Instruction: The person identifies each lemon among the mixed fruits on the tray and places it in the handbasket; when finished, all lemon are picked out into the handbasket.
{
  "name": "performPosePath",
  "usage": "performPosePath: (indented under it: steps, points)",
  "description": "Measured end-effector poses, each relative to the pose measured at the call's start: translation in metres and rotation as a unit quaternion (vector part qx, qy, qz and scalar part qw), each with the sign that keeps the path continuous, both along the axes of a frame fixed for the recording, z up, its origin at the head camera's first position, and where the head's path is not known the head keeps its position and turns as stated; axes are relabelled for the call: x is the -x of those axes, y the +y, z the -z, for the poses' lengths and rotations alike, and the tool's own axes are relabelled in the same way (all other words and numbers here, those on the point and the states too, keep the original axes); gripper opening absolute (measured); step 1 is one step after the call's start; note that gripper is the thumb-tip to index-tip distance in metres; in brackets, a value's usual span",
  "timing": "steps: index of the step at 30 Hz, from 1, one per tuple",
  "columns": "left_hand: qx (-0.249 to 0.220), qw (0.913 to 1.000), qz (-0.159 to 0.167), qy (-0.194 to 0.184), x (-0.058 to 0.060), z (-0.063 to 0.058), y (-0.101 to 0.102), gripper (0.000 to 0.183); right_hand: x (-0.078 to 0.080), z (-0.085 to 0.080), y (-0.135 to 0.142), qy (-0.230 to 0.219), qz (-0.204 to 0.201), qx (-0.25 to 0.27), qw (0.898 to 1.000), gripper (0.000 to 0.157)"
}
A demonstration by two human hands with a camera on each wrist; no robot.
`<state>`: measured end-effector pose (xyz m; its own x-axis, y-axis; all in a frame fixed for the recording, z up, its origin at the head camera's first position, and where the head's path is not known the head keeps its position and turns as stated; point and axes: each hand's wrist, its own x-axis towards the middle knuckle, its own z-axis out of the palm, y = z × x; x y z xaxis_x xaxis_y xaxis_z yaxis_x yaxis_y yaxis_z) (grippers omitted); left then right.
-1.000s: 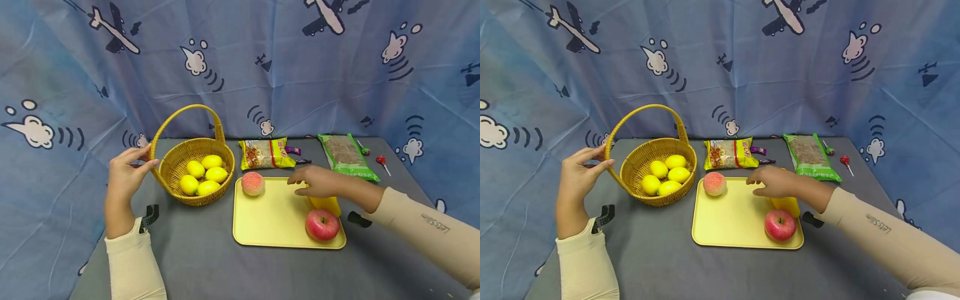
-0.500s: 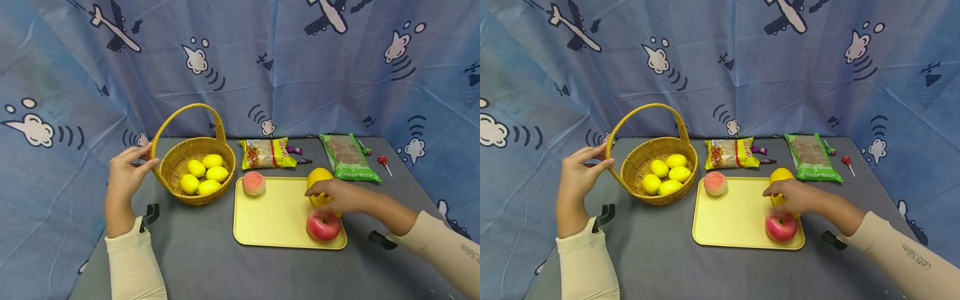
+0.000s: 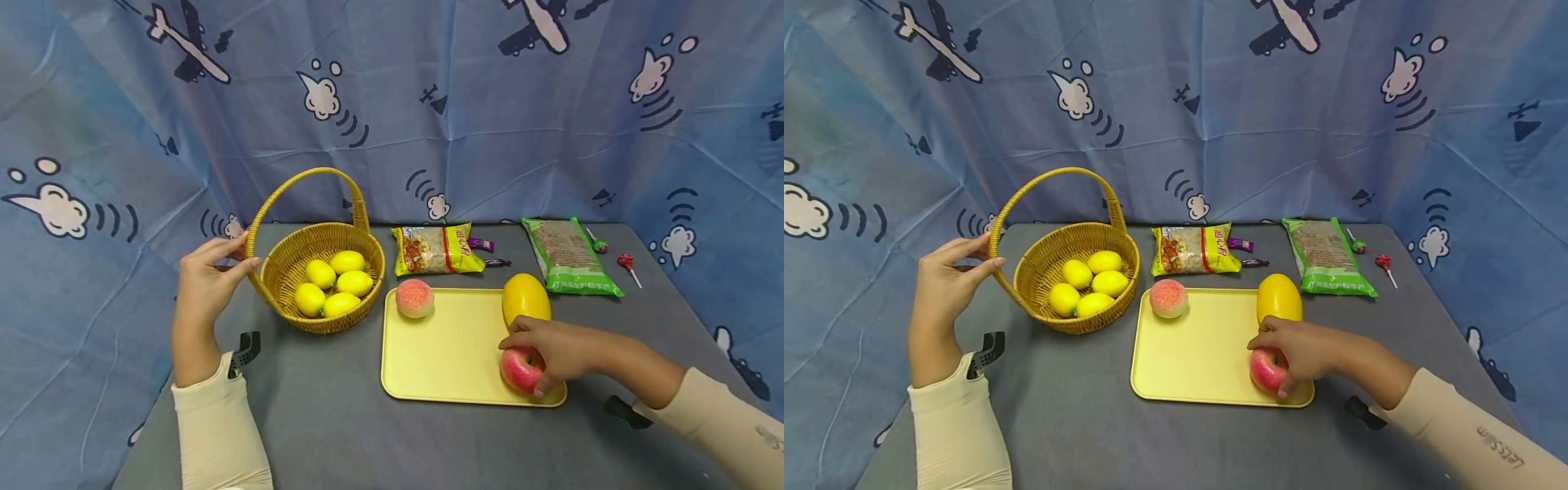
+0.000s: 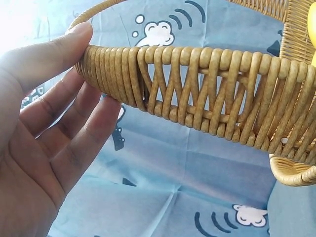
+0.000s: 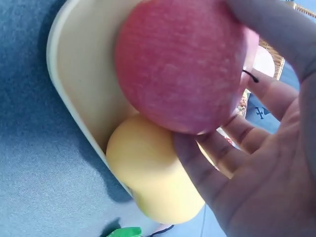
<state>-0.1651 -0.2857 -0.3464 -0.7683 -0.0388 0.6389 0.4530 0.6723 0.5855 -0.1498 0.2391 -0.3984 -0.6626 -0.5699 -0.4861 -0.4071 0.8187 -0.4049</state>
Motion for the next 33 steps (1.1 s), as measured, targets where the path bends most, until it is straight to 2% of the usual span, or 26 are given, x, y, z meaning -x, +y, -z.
performPosePath:
  steps: [2,9,16,22,28,33]
  points:
    - [0.002,1.0000,-0.001,0.004,-0.001,-0.002,0.002,0.043,-0.001,0.000,-0.001,0.001,-0.008,0.000,1.000,0.078]
    - [0.002,1.0000,0.000,0.002,-0.017,-0.022,0.019,0.040,0.002,0.000,-0.005,0.005,-0.029,0.009,1.000,0.077]
    - [0.003,1.0000,-0.006,-0.007,0.001,0.000,0.001,0.044,0.009,0.001,-0.013,0.023,-0.052,0.016,0.998,0.074]
    - [0.003,0.9999,-0.006,-0.015,0.001,0.001,0.001,0.043,0.021,0.001,-0.020,0.043,-0.076,0.036,0.996,0.070]
    - [-0.002,0.9999,-0.004,-0.015,-0.001,-0.001,0.001,0.043,0.038,-0.005,-0.021,0.037,-0.040,0.079,0.995,0.067]
    - [-0.001,0.9999,-0.008,-0.012,0.000,-0.001,0.001,0.044,0.049,-0.008,-0.023,0.055,-0.018,0.068,0.996,0.069]
